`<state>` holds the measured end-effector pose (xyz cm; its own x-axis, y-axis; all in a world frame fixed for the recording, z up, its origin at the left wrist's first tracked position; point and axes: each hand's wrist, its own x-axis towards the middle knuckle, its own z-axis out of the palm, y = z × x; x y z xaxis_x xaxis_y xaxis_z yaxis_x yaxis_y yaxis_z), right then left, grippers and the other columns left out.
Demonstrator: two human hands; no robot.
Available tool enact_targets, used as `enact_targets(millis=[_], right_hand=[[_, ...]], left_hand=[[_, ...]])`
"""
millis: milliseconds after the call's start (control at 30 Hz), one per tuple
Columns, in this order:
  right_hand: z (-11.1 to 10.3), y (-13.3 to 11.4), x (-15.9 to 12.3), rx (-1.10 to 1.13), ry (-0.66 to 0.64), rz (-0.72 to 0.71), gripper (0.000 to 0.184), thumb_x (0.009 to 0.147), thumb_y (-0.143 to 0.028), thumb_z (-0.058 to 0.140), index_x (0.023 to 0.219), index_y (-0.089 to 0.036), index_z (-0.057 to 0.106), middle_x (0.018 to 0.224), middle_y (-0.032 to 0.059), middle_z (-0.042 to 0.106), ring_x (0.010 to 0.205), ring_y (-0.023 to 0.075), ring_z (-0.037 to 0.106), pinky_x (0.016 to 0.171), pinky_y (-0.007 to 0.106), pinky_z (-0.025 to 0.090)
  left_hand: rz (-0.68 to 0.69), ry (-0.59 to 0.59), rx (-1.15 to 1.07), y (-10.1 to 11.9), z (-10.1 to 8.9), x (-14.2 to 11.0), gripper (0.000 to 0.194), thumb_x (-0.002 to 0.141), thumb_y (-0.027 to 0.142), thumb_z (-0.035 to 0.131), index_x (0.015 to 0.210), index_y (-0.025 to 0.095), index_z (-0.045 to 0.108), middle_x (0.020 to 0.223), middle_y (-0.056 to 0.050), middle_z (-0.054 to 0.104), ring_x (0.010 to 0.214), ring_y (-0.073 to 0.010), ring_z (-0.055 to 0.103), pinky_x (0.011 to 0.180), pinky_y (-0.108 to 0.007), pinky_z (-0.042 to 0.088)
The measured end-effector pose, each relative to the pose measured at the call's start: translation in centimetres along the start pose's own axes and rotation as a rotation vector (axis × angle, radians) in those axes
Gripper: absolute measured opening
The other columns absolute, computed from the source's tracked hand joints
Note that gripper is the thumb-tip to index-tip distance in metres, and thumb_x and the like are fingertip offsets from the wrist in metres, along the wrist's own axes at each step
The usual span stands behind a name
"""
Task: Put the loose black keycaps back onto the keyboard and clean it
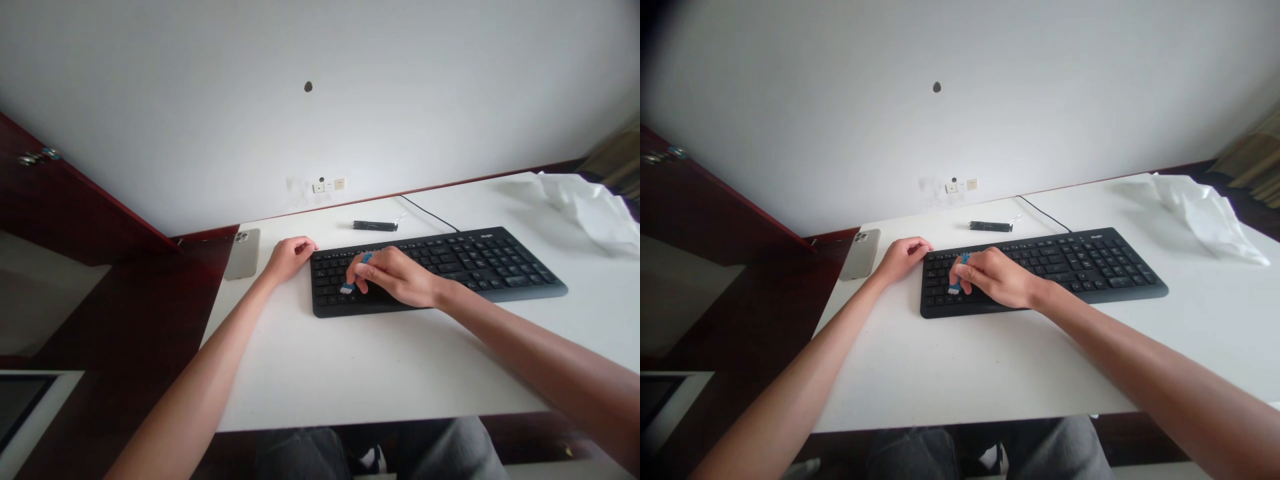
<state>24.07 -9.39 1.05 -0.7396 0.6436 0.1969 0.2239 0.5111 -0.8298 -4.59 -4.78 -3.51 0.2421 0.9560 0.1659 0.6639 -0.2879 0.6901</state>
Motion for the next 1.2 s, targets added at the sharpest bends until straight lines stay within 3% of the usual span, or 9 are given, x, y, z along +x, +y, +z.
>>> enact_targets(millis=[100,267,433,600,800,967,1133,1200], right_hand=[[0.6,-0.2,0.1,-0.037,-0.037,-0.090,0.041,0.110,-0.043,0.044,0.104,-0.018,0.076,0.085,0.0044,0.074,0.073,0.0155,0.063,0.072,0.030,0.047],[1.3,-0.8,0.1,-0.017,0.036,-0.150,0.041,0.111,-0.037,0.044,0.088,-0.018,0.072,0.108,0.0086,0.077,0.096,0.0180,0.069,0.085,0.030,0.049],[1.9,-1.2,0.0,0.008,-0.088,-0.132,0.038,0.111,-0.038,0.044,0.101,-0.018,0.075,0.096,0.0071,0.076,0.087,0.0173,0.068,0.079,0.030,0.051],[2.0,-1.1,0.0,-0.007,0.057,-0.145,0.041,0.111,-0.037,0.042,0.088,-0.019,0.071,0.108,0.0092,0.077,0.095,0.0183,0.069,0.086,0.032,0.051],[2.0,-0.9,0.0,0.030,-0.075,-0.106,0.038,0.111,-0.038,0.043,0.102,-0.019,0.074,0.094,0.0054,0.076,0.083,0.0162,0.068,0.077,0.030,0.050],[1.3,-0.8,0.0,-0.031,0.033,-0.096,0.042,0.111,-0.039,0.043,0.088,-0.018,0.071,0.110,0.0086,0.077,0.092,0.0179,0.069,0.084,0.032,0.049],[1.5,-1.1,0.0,0.013,-0.116,-0.088,0.042,0.111,-0.041,0.043,0.095,-0.018,0.074,0.092,0.0054,0.075,0.075,0.0150,0.064,0.071,0.029,0.048],[1.6,-1.2,-0.1,0.028,-0.102,-0.100,0.043,0.111,-0.041,0.042,0.092,-0.018,0.073,0.093,0.0056,0.075,0.074,0.0144,0.063,0.072,0.029,0.048]], left_hand=[[-0.003,0.006,0.004,0.0,0.0,0.0,0.025,0.094,0.035,0.057,0.093,0.022,0.078,0.100,-0.004,0.081,0.089,-0.0209,0.072,0.084,-0.031,0.054],[0.004,0.009,0.000,-0.1,0.0,0.1,0.025,0.094,0.035,0.057,0.094,0.022,0.078,0.101,-0.003,0.081,0.087,-0.0202,0.072,0.082,-0.030,0.053],[0.025,0.006,-0.004,-0.1,0.0,0.0,0.027,0.096,0.037,0.056,0.095,0.021,0.078,0.102,-0.003,0.081,0.088,-0.0204,0.072,0.082,-0.030,0.053],[0.016,0.009,-0.010,0.0,0.0,0.0,0.027,0.096,0.037,0.056,0.094,0.022,0.078,0.103,-0.004,0.081,0.091,-0.0211,0.073,0.083,-0.030,0.053],[0.034,0.008,-0.015,0.1,0.0,0.0,0.027,0.096,0.037,0.056,0.094,0.022,0.078,0.103,-0.004,0.081,0.091,-0.0209,0.073,0.082,-0.030,0.053],[0.014,0.012,-0.006,0.1,0.0,0.0,0.026,0.095,0.036,0.056,0.093,0.022,0.078,0.102,-0.003,0.081,0.090,-0.0211,0.073,0.082,-0.031,0.053],[0.031,0.013,-0.019,0.2,0.0,-0.1,0.026,0.096,0.037,0.057,0.094,0.021,0.078,0.102,-0.003,0.081,0.090,-0.0210,0.073,0.083,-0.031,0.053],[0.041,0.011,-0.023,0.2,0.0,-0.1,0.027,0.096,0.037,0.056,0.094,0.021,0.078,0.102,-0.004,0.081,0.091,-0.0209,0.073,0.083,-0.031,0.053]])
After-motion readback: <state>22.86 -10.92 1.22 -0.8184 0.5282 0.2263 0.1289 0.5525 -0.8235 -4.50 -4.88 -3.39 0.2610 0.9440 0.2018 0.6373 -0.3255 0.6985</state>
